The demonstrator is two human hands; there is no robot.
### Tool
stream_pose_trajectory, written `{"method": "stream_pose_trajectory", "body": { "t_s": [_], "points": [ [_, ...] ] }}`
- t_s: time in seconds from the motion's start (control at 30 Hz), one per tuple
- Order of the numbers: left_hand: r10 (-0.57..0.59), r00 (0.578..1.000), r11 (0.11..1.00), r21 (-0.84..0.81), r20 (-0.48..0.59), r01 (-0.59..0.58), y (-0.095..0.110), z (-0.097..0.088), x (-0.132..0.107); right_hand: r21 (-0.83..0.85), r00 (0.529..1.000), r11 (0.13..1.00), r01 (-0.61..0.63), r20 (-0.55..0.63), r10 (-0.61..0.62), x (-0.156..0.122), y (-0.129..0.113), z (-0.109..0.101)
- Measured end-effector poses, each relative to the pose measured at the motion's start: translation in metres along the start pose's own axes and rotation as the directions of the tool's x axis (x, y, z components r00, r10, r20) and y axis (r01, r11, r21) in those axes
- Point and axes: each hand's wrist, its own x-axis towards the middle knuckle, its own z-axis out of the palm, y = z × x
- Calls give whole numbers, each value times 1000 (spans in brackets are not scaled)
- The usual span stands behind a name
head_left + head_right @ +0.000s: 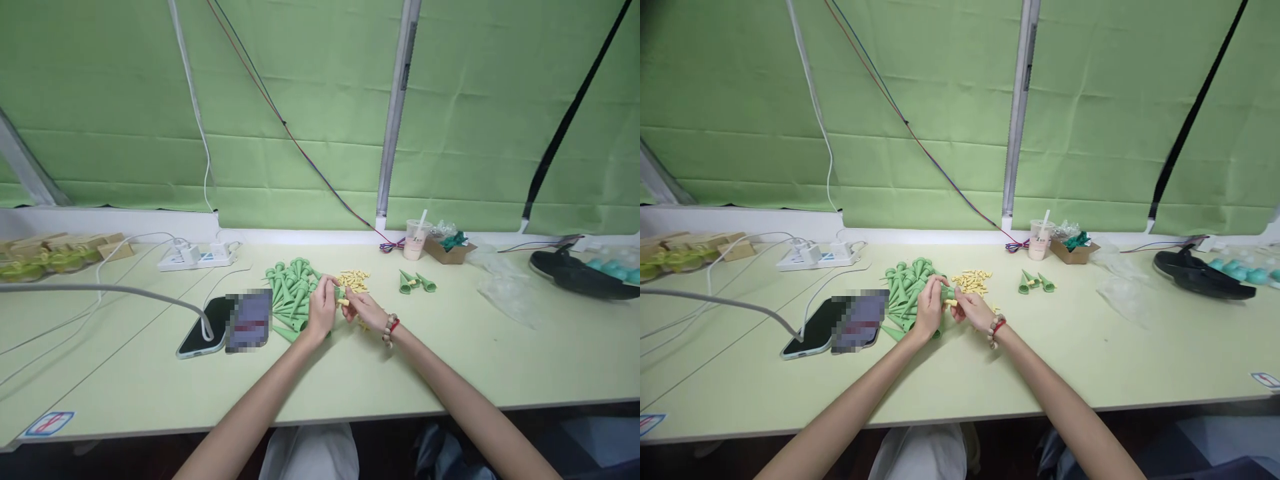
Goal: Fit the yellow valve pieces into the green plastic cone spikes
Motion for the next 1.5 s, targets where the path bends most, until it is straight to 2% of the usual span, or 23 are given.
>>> {"method": "stream_pose_trajectory", "body": {
  "t_s": [0.1,0.17,0.33,0.4,0.5,0.6,0.7,0.77,0.87,0.93,1.03,1.13,1.23,1.3,1.4,1.47,1.5],
  "points": [
    [-27,999,1000,-9,-45,26,-1,1,1,16,998,998,53,15,-53,-1,-4,-2],
    [-1,999,1000,17,-47,2,-2,0,2,36,996,997,72,54,-74,-2,-7,-3],
    [131,991,979,151,27,-134,-2,-4,0,252,983,963,-98,177,54,-4,-6,3],
    [154,986,966,202,57,-162,-2,-4,-2,265,979,956,-126,189,77,-2,-2,4],
    [110,993,972,205,36,-115,-3,-2,-2,140,992,989,-43,126,25,0,2,0],
    [39,998,985,172,-44,-31,-5,1,0,39,994,994,98,37,-99,1,2,-5],
    [22,998,987,163,-56,-13,-5,0,0,-3,987,988,154,39,-154,-1,-1,-5],
    [60,998,978,200,-6,-58,-3,-1,-1,24,993,995,96,70,-98,-2,-1,-2],
    [143,985,934,315,98,-167,1,-2,-2,156,992,986,-57,124,37,-1,1,4],
    [151,983,914,365,103,-178,2,-3,-2,176,988,979,-104,132,81,-1,3,5],
    [84,996,924,374,7,-81,0,-2,1,59,997,998,-37,68,33,0,4,3],
    [31,997,933,359,-73,-3,-4,-2,3,-63,993,991,118,8,-117,-3,1,0],
    [52,998,933,358,-44,-33,-5,-3,3,-138,980,970,200,8,-201,-7,-2,2],
    [86,996,926,369,10,-84,-4,-3,0,-92,987,983,158,33,-156,-9,-3,5],
    [137,988,899,410,65,-152,-2,-3,-3,53,992,998,-17,123,11,-8,-1,10],
    [137,989,886,439,61,-150,-1,-3,-4,56,992,996,-75,106,68,-7,1,11],
    [124,991,884,448,47,-132,-1,-3,-4,28,996,998,-61,62,59,-6,1,11]
  ]
}}
